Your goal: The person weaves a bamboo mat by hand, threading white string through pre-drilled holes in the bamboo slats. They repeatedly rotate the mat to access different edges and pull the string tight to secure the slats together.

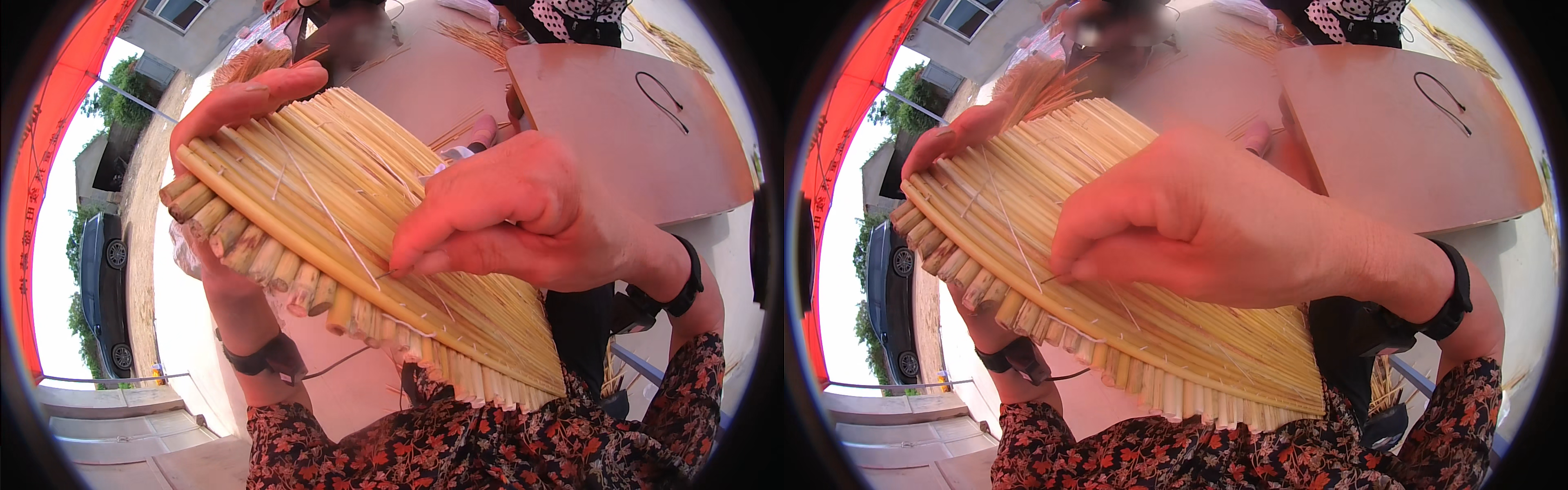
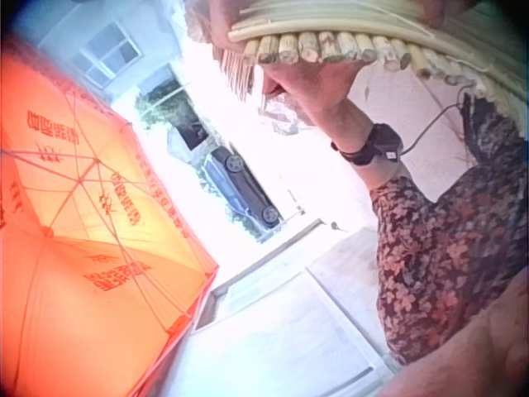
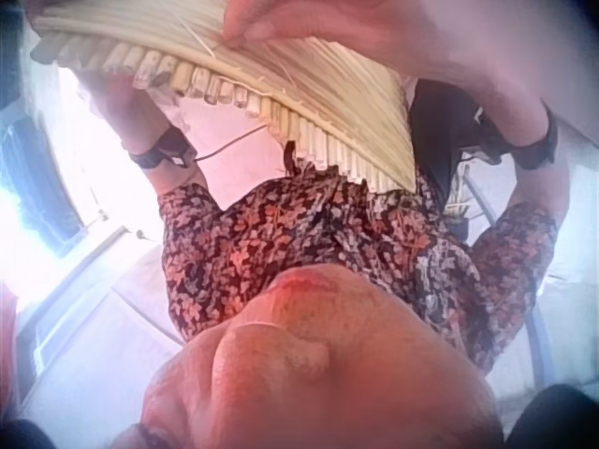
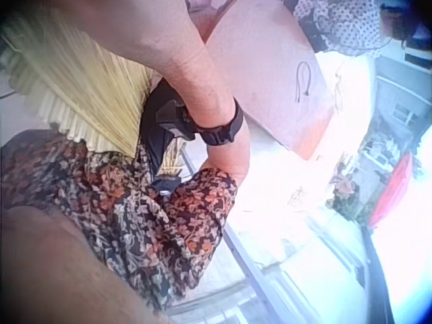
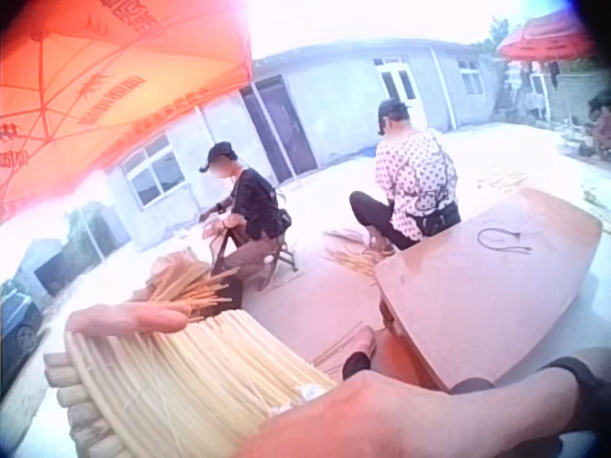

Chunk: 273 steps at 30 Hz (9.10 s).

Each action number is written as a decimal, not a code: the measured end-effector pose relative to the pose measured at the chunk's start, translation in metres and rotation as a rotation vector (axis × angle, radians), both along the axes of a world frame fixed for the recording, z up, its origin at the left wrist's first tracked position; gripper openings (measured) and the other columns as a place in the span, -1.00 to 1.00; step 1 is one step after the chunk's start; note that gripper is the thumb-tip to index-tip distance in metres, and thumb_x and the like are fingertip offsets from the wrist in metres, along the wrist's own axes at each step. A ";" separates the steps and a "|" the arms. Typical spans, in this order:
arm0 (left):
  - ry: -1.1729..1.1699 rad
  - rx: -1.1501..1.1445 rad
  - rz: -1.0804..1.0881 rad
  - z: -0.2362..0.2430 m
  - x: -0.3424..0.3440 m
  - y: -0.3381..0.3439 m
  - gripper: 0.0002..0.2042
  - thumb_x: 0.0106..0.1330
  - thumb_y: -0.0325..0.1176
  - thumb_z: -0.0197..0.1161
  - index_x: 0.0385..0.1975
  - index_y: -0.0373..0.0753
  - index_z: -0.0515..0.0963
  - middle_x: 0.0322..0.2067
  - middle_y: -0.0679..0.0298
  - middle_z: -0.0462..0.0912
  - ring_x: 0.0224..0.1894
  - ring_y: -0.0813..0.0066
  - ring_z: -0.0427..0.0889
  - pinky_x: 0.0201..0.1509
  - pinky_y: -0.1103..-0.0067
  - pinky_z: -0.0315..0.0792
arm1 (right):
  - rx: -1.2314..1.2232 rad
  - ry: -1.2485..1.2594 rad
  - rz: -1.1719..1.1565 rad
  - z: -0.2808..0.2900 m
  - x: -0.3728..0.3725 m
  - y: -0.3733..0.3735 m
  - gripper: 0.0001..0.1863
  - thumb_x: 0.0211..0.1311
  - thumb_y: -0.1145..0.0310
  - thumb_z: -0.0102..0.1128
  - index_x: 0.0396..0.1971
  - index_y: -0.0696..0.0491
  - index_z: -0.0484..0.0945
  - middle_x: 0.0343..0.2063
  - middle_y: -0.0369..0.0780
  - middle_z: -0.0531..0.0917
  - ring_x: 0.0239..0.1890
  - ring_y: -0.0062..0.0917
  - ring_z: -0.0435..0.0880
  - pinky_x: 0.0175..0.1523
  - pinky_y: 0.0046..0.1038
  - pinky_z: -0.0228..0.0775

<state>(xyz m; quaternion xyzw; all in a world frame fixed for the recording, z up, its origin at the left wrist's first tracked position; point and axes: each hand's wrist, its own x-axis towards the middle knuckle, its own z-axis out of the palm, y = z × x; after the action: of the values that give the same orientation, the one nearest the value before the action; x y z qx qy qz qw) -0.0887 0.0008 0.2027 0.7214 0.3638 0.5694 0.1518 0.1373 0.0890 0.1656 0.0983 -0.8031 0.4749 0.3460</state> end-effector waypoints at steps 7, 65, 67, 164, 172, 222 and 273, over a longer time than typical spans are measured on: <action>0.108 -0.014 -0.139 0.007 -0.015 -0.014 -0.01 -0.26 -0.25 0.68 0.23 -0.33 0.21 0.15 -0.02 0.42 0.21 0.16 0.47 0.27 0.36 0.30 | 0.008 -0.033 -0.160 -0.002 -0.004 -0.042 -0.85 0.20 0.52 0.29 -0.22 0.14 0.67 -0.41 -0.23 0.70 -0.36 -0.48 0.69 -0.25 -0.50 0.48; 0.565 -0.044 -0.259 0.042 0.033 0.017 -0.02 -0.21 -0.52 0.48 0.36 -0.27 0.13 0.17 0.13 0.43 0.12 0.31 0.44 0.23 0.40 0.32 | 0.177 0.132 -0.608 -0.020 0.051 -0.062 -0.80 0.21 0.64 0.19 -0.16 0.20 0.62 -0.31 -0.15 0.68 -0.34 -0.37 0.64 -0.19 -0.44 0.47; 0.576 -0.022 -0.275 0.045 0.035 0.017 -0.03 -0.19 -0.49 0.48 0.36 -0.28 0.13 0.17 0.13 0.41 0.12 0.32 0.43 0.22 0.41 0.32 | 0.268 0.160 -0.615 -0.015 0.052 -0.059 -0.79 0.18 0.65 0.20 -0.17 0.20 0.62 -0.32 -0.15 0.68 -0.34 -0.35 0.64 -0.19 -0.43 0.47; 0.463 -0.266 -0.175 0.063 0.063 0.016 -0.14 -0.26 -0.54 0.53 0.20 -0.21 0.28 -0.18 0.32 0.40 -0.09 0.55 0.40 -0.01 0.58 0.36 | 0.177 0.290 -0.621 -0.022 0.061 -0.043 -0.91 0.21 0.56 0.25 -0.28 0.17 0.58 -0.44 -0.16 0.63 -0.44 -0.36 0.65 -0.34 -0.43 0.46; 0.471 -0.089 -0.034 0.038 0.055 0.006 -0.10 -0.38 -0.52 0.60 0.14 -0.18 0.32 -0.33 0.42 0.35 -0.27 0.67 0.35 -0.16 0.67 0.30 | 0.257 0.281 -0.468 -0.030 0.058 -0.033 -0.87 0.16 0.56 0.28 -0.28 0.18 0.59 -0.42 -0.16 0.64 -0.39 -0.32 0.65 -0.24 -0.40 0.50; 0.108 -0.063 0.137 -0.012 0.017 -0.040 -0.61 0.40 -0.02 0.11 0.11 -0.04 0.35 0.29 -0.25 0.25 0.34 -0.18 0.27 0.43 0.03 0.12 | 0.350 0.473 -0.331 -0.034 0.004 -0.031 -0.74 -0.15 0.46 0.31 -0.34 0.16 0.65 -0.68 -0.32 0.25 -0.71 -0.53 0.31 -0.63 -0.48 0.06; 0.537 -0.015 0.010 0.025 0.008 -0.037 0.13 -0.34 -0.50 0.61 0.39 -0.11 0.10 0.13 0.18 0.46 0.12 0.28 0.48 0.26 0.38 0.38 | 0.196 -0.242 -0.587 0.017 0.012 -0.096 -0.72 0.38 0.57 -0.04 0.07 0.17 0.36 -0.51 -0.38 0.37 -0.48 -0.74 0.29 -0.34 -0.67 0.18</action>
<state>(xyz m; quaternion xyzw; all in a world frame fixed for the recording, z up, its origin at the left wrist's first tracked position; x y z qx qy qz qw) -0.0803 -0.0363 0.2272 0.8436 0.3987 0.3558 0.0524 0.1497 -0.0071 0.1821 -0.1618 -0.8744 0.2835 0.3590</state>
